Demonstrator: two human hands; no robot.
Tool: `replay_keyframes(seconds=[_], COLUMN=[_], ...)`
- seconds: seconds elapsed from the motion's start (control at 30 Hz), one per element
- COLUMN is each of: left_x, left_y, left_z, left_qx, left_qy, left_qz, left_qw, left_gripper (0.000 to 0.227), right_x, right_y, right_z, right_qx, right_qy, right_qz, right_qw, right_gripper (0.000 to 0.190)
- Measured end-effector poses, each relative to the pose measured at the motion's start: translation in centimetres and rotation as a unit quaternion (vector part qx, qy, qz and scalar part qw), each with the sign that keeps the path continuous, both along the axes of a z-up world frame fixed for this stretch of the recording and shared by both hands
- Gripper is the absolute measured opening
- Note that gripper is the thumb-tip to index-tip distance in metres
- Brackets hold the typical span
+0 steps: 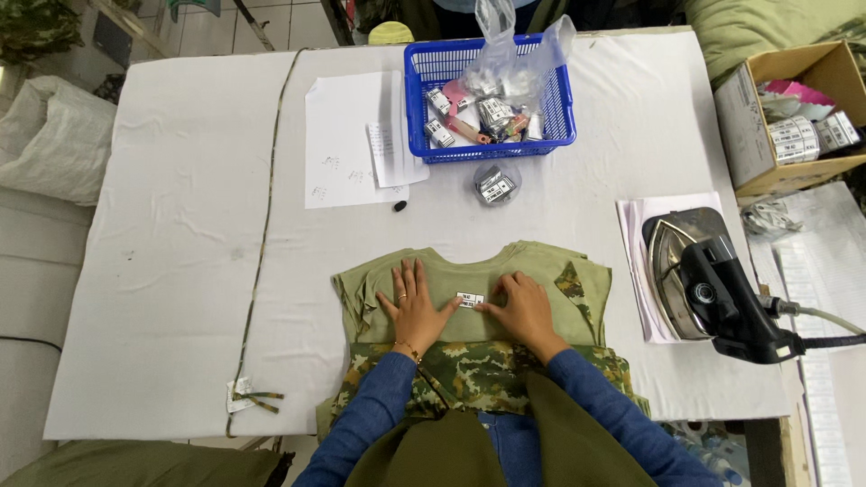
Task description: The person irons a camouflage-patterned shirt laid out on a white table. They repeatedly place a small white label on the shirt's upper back and press it with a steam iron. The person adjusts the shirt's position and smooths the fabric between each ironing pass.
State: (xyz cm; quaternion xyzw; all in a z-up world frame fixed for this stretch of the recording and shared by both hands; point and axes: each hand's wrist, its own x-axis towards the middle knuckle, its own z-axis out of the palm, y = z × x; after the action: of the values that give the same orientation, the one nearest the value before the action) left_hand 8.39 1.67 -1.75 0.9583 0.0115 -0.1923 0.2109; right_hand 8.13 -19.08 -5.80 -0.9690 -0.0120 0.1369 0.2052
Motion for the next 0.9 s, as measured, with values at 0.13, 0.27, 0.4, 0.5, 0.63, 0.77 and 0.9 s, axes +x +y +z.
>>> replay_keyframes(seconds=[0.13, 0.27, 0.4, 0.5, 0.63, 0.77, 0.9], left_x=[0.1, -0.2, -0.2, -0.3, -0.2, -0.1, -0.2], left_y=[0.1, 0.3, 0.5, 0.5, 0.6, 0.4, 0.0], left_z=[-0.6, -0.2, -1.4, -1.8, -0.8, -0.6, -0.8], left_qx=[-0.001, -0.004, -0.005, 0.002, -0.028, -0.029, -0.020], left_qy=[-0.002, 0.000, -0.015, -0.027, -0.004, -0.005, -0.003], left_qz=[0.002, 0.000, -0.001, -0.003, 0.014, 0.015, 0.023], left_qw=[1.000, 1.000, 1.000, 1.000, 1.000, 0.999, 1.000], left_gripper=[0.102, 0.104, 0.105, 0.105, 0.106, 0.105, 0.105], right_x=[0.3, 0.2, 0.4, 0.4, 0.6, 0.6, 0.3], right_y=[0.0, 0.0, 0.2, 0.1, 0.0, -0.1, 0.3], right_z=[0.6, 1.1, 1.1, 0.2, 0.3, 0.5, 1.1], right_qx=[0.006, 0.037, 0.043, 0.046, 0.048, 0.048, 0.043], right_qy=[0.020, 0.035, 0.032, 0.034, 0.042, 0.026, 0.018], right_qz=[-0.003, -0.026, -0.037, -0.041, -0.034, -0.031, -0.031], right_qw=[1.000, 0.998, 0.998, 0.998, 0.997, 0.998, 0.998], right_gripper=[0.045, 0.043, 0.041, 0.041, 0.041, 0.039, 0.041])
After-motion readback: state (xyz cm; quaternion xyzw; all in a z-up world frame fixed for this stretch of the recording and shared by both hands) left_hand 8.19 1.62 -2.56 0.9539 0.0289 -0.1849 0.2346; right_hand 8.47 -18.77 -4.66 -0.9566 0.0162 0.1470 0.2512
